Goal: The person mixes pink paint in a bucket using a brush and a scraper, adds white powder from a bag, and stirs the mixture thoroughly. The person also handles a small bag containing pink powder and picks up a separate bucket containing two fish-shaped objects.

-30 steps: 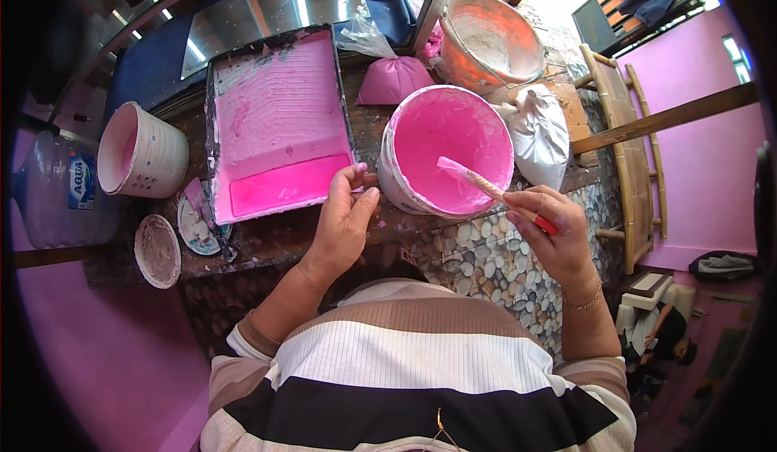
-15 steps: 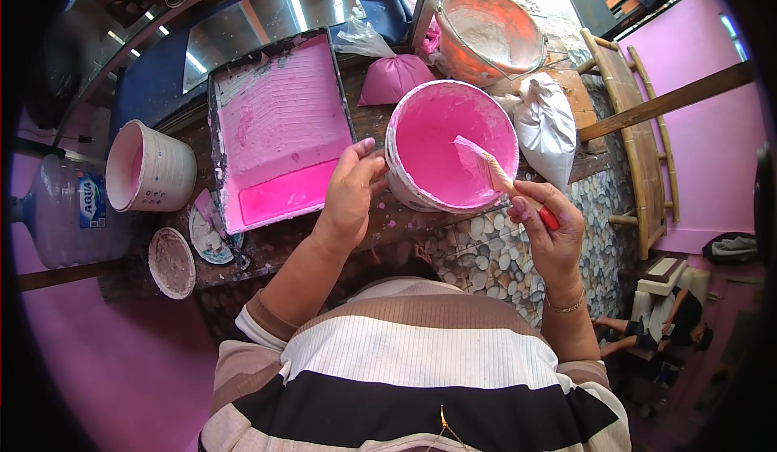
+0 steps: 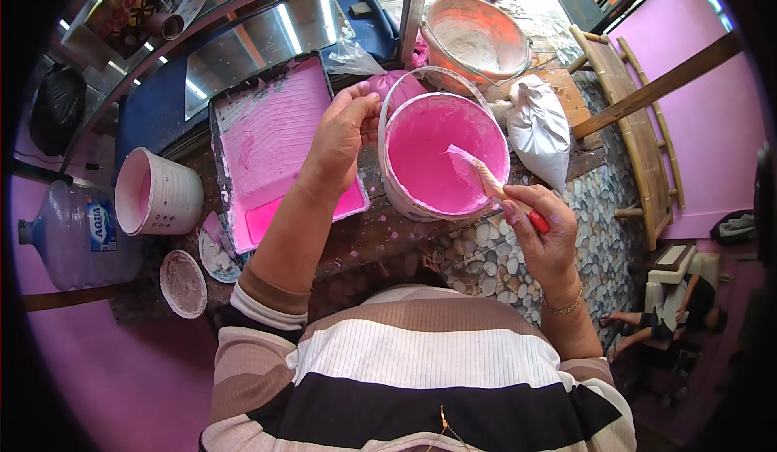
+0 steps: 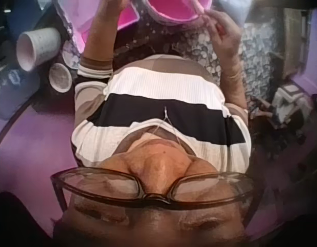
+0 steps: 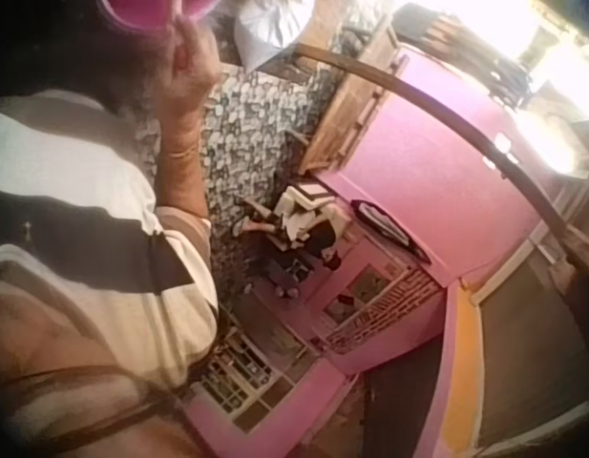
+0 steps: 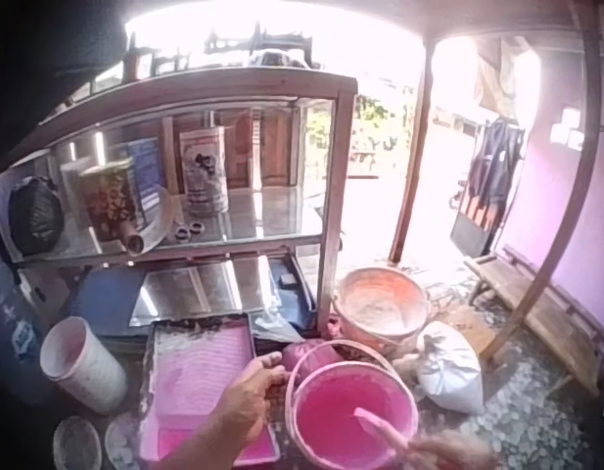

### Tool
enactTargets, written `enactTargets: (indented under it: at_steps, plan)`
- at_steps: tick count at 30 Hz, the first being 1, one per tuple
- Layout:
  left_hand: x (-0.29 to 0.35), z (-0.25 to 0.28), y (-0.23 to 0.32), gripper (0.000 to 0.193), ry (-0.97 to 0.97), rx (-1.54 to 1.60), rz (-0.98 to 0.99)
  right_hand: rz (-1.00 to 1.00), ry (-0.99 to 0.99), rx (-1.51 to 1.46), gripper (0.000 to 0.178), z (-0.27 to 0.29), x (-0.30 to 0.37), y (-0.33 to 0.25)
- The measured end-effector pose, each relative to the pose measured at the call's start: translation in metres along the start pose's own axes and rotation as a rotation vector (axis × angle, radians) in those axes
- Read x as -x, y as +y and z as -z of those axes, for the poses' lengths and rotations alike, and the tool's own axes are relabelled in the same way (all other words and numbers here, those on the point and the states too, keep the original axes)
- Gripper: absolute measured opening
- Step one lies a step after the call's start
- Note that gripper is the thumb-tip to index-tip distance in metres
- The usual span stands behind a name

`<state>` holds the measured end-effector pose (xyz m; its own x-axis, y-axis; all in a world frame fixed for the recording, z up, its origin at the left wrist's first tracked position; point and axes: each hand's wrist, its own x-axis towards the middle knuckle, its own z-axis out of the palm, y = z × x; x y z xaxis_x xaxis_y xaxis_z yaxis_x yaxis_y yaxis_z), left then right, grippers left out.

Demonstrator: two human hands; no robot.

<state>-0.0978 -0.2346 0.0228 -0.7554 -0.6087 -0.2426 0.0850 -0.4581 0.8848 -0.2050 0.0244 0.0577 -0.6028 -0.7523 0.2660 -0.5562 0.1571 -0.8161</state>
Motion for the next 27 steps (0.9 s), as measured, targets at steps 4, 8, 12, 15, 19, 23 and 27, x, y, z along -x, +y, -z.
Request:
enactTargets:
  at_steps: [4, 8, 12, 15, 19, 23, 27]
  plan:
    - [-0.006, 0.001, 0.013, 0.035, -0.087, 0.057, 0.053, 0.038, 0.027, 0.043, 0.017, 0.000, 0.004, 0.003]
    - [-0.005, 0.014, 0.007, 0.031, -0.081, 0.036, 0.052, 0.026, 0.054, 0.017, 0.017, -0.003, 0.006, 0.005]
    - [-0.004, 0.002, 0.004, 0.026, -0.119, -0.174, 0.008, 0.033, 0.043, 0.049, 0.017, -0.004, 0.005, 0.002]
    - [-0.006, -0.008, 0.003, 0.021, -0.038, -0.354, -0.146, 0.059, 0.025, 0.076, 0.016, -0.005, 0.004, 0.003]
    - [-0.009, -0.013, 0.001, 0.011, 0.013, -0.468, -0.228, 0.041, 0.001, 0.074, 0.015, -0.008, 0.006, 0.001]
    - [-0.005, -0.025, 0.006, 0.015, 0.104, -0.807, -0.261, 0.039, 0.020, 0.062, 0.016, -0.007, 0.005, -0.003]
    - [-0.007, -0.029, 0.004, 0.031, 0.142, -0.877, -0.374, 0.048, 0.028, 0.073, 0.016, -0.007, 0.005, -0.002]
